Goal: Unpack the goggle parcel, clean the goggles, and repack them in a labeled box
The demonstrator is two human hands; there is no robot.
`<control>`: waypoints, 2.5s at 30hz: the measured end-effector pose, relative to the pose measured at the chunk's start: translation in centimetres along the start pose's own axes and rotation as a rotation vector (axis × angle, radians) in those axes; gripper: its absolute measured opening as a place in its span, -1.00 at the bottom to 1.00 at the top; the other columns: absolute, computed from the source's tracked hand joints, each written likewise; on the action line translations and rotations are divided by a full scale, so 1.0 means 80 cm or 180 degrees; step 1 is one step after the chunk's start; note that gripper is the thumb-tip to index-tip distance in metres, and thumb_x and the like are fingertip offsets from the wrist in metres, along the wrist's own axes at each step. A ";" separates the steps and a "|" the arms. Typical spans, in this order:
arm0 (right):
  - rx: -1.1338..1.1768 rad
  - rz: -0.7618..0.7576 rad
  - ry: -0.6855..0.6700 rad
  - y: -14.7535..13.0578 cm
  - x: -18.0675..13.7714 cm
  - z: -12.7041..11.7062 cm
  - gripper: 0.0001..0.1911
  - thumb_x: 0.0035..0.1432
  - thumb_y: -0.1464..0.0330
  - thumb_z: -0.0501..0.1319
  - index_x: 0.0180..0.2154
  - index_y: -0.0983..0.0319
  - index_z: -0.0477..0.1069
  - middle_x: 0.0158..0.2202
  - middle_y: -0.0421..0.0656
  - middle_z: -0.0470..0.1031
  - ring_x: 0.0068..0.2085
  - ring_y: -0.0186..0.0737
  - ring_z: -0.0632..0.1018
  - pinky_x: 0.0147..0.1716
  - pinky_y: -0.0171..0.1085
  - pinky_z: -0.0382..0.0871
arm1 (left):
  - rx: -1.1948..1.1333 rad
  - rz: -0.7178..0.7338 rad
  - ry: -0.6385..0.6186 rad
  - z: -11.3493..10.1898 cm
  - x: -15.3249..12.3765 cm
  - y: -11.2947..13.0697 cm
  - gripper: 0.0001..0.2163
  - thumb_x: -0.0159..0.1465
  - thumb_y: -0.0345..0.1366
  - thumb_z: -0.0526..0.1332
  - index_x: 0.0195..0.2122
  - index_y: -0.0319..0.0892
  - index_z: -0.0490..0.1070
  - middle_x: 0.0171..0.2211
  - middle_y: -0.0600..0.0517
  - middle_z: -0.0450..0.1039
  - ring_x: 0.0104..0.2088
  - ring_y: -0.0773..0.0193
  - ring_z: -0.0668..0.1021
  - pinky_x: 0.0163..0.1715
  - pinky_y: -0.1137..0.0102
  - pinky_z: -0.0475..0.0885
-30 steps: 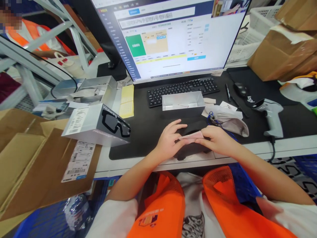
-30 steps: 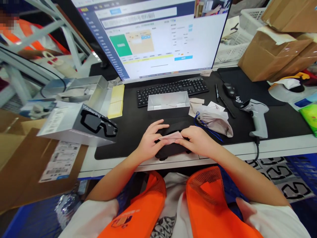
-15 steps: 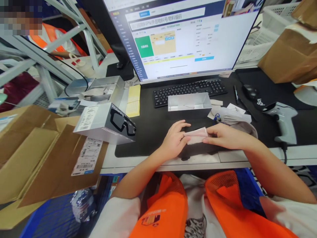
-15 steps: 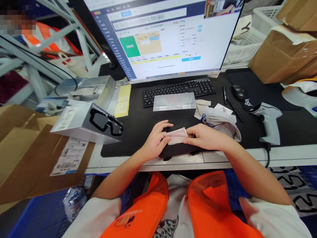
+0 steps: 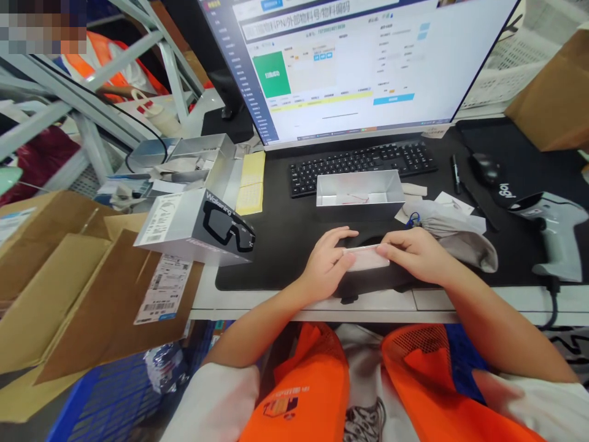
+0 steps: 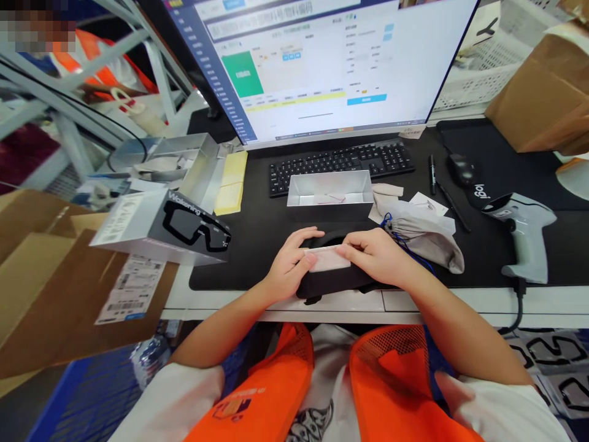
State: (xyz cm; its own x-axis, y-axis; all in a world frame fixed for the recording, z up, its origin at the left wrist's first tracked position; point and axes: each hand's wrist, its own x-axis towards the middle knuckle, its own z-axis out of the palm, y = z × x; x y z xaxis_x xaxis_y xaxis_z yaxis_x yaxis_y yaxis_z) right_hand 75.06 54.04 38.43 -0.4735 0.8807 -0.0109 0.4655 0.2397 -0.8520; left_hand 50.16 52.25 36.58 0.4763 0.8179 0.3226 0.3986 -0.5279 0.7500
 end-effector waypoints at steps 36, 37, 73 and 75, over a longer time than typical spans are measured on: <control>-0.0855 -0.0585 0.0486 0.016 -0.014 -0.018 -0.70 0.37 0.20 0.17 -0.36 0.16 0.54 -0.43 -0.14 0.57 -0.39 -0.19 0.53 -0.33 -0.21 0.35 | 0.1131 0.0362 -0.1608 -0.029 -0.001 0.036 -0.57 0.07 0.09 0.52 -0.28 -0.15 0.55 0.52 -0.22 -0.12 0.48 -0.33 0.04 0.34 -0.22 0.19; -0.0787 -0.0584 0.0659 0.015 -0.015 -0.021 -0.68 0.37 0.19 0.16 -0.39 0.16 0.51 -0.45 -0.14 0.55 -0.41 -0.20 0.52 -0.33 -0.21 0.35 | 0.1212 0.0427 -0.1669 -0.029 -0.002 0.037 -0.64 0.09 0.00 0.52 -0.32 -0.15 0.54 0.52 -0.20 -0.11 0.48 -0.32 0.05 0.32 -0.22 0.23; 0.0799 0.0236 0.2830 0.103 -0.007 -0.111 -0.67 0.20 0.15 0.22 -0.16 0.23 0.55 -0.25 -0.07 0.63 -0.22 -0.08 0.61 -0.15 -0.13 0.48 | 0.2279 -0.0159 -0.1412 -0.098 0.239 0.020 -0.53 0.05 -0.07 0.39 -0.07 -0.20 0.47 0.27 -0.22 0.25 0.29 -0.21 0.33 0.33 -0.03 0.28; 0.0671 0.0280 0.2826 0.104 -0.008 -0.113 -0.66 0.20 0.14 0.21 -0.16 0.24 0.56 -0.24 -0.05 0.63 -0.21 -0.06 0.61 -0.15 -0.12 0.48 | 0.2317 -0.0188 -0.1547 -0.092 0.236 0.017 -0.53 0.04 -0.08 0.41 -0.06 -0.20 0.45 0.25 -0.23 0.27 0.28 -0.20 0.35 0.31 -0.02 0.29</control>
State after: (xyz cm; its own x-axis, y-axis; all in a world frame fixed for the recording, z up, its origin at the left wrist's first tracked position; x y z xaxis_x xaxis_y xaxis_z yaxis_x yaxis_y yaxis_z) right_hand 86.03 59.16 36.10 0.3465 0.9037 0.2516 0.2853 0.1540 -0.9460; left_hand 53.89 68.67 47.94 0.6541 0.7482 -0.1112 0.7553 -0.6381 0.1496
